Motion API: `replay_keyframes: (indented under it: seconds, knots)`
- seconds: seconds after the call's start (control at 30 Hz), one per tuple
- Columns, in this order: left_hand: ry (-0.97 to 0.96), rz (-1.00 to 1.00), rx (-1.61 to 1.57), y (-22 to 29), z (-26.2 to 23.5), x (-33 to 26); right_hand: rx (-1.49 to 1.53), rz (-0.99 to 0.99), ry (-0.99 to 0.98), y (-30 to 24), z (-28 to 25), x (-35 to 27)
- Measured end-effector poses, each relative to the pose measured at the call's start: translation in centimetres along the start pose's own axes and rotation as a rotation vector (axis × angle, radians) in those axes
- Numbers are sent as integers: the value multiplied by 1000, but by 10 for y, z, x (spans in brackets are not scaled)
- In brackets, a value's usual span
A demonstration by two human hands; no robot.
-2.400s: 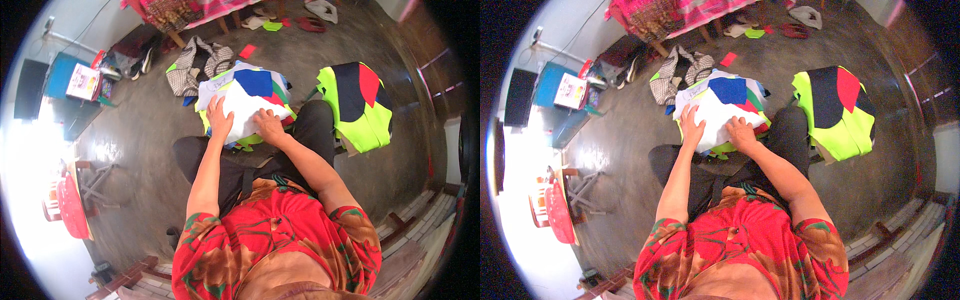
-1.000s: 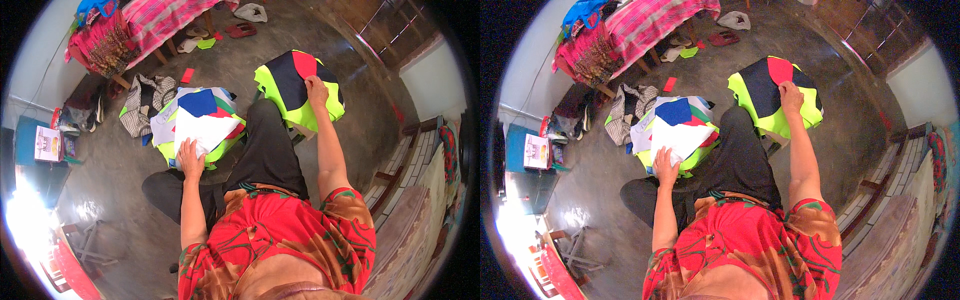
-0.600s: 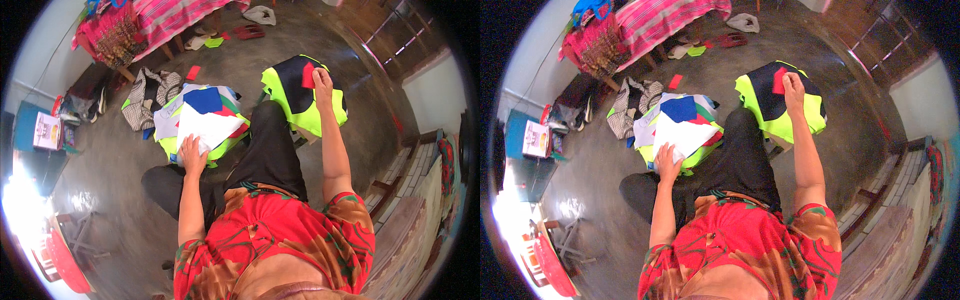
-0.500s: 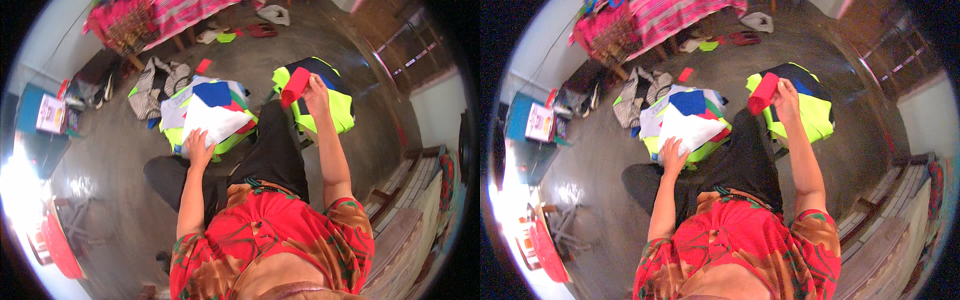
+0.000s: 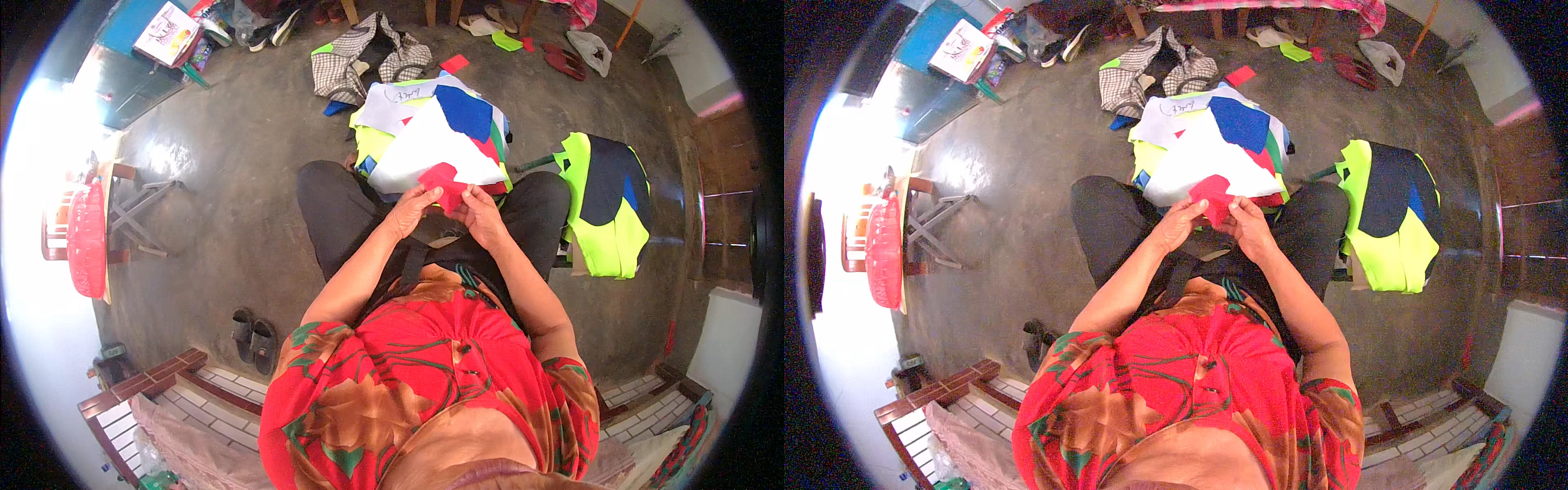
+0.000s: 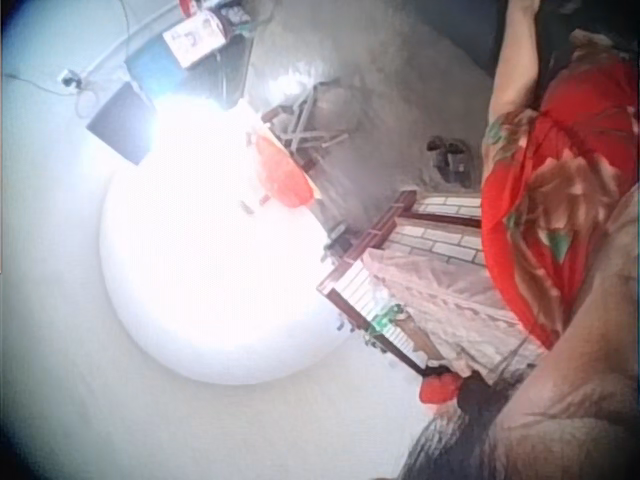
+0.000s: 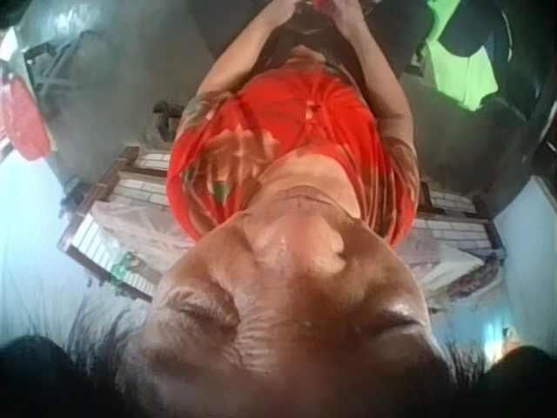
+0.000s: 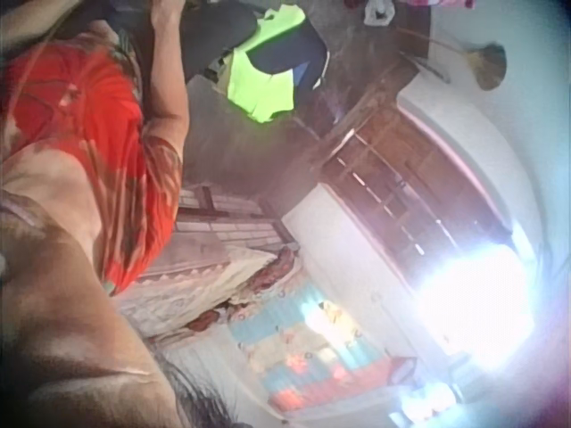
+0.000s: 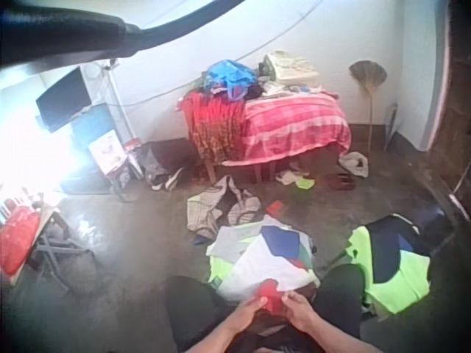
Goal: The person sits on the floor and sorts colorful fabric pieces into two separate piles. They repeatedly pick up individual pieces, inspect them, and place them into one of the two stacks on either side.
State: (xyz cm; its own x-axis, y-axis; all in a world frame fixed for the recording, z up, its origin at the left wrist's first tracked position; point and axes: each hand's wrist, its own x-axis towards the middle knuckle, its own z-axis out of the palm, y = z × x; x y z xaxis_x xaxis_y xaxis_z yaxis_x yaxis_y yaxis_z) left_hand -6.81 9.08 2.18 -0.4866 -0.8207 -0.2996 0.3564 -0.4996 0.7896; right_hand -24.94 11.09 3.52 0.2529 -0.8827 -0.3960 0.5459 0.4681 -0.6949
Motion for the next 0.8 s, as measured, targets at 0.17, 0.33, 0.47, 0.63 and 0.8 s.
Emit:
replay_keyframes:
  seconds: [0.17, 0.33, 0.47, 0.63, 0.8]
  knots:
    - [177, 151, 10, 15, -3, 8, -110, 106, 91, -7, -1, 1]
    - [261, 322, 260, 79, -14, 17, -214, 119, 67, -10, -2, 5]
    - [169, 453, 200, 137, -25, 31, -314, 148, 11, -13, 1, 5]
    - [291, 301, 174, 123, -70, 43, -373, 173, -39, -11, 2, 5]
    - [532, -206, 400, 66, -114, 51, -381, 179, -30, -9, -2, 7]
